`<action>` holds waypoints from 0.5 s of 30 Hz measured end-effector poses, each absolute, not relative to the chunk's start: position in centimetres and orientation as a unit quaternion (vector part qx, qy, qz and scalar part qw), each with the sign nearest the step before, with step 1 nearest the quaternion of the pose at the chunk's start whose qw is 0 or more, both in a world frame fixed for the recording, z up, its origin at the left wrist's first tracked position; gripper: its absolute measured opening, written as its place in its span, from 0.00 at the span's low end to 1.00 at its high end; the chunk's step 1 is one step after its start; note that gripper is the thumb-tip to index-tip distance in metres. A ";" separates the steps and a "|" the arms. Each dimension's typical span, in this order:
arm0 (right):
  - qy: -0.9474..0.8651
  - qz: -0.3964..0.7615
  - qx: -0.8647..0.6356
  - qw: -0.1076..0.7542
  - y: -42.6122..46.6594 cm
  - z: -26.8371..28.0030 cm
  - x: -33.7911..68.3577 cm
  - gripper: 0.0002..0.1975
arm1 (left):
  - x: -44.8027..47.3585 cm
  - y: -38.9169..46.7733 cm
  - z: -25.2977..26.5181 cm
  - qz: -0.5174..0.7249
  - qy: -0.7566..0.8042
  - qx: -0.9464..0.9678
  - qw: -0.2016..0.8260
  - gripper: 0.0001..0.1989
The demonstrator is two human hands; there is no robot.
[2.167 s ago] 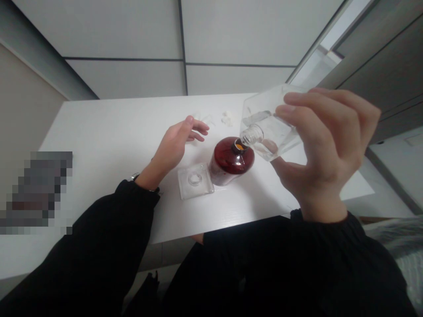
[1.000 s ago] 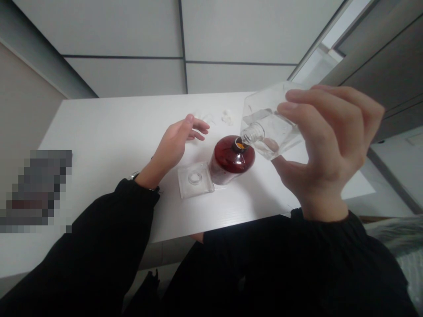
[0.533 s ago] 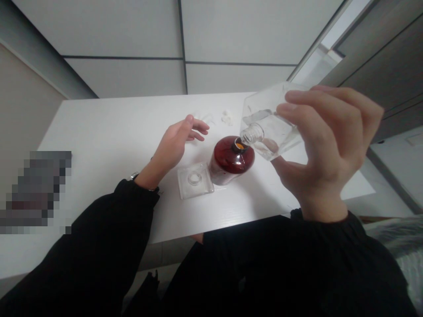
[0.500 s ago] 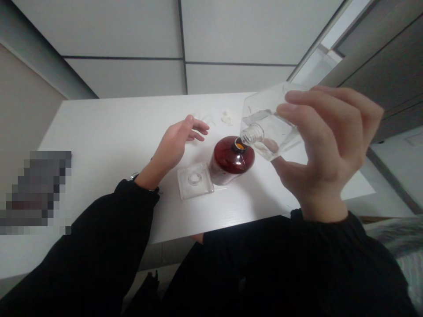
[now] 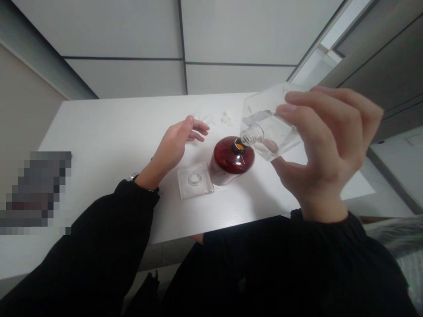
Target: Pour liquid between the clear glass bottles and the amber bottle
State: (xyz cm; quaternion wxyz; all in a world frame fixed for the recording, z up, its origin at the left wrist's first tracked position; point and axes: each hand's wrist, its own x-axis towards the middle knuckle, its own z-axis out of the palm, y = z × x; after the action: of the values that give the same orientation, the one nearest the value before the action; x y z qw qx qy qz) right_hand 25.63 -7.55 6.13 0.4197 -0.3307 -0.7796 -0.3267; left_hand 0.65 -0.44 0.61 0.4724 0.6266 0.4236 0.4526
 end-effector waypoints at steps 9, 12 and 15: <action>-0.782 -0.317 -0.334 0.420 -7.6 6.1 25.7 0.21 | 0.7 -0.5 0.6 0.451 0.431 0.620 0.476 0.29; -0.781 -0.322 -0.331 0.421 -7.6 6.1 25.6 0.20 | 0.7 -0.5 0.8 0.451 0.426 0.624 0.474 0.30; -0.778 -0.321 -0.336 0.423 -7.5 6.0 25.6 0.21 | 0.8 -0.5 0.9 0.449 0.431 0.623 0.474 0.30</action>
State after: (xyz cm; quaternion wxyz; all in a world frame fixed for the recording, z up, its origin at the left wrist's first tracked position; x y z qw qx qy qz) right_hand 25.60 -7.51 6.03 0.4226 -0.3364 -0.7779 -0.3210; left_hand 0.79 -0.49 0.86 0.4744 0.6226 0.4308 0.4491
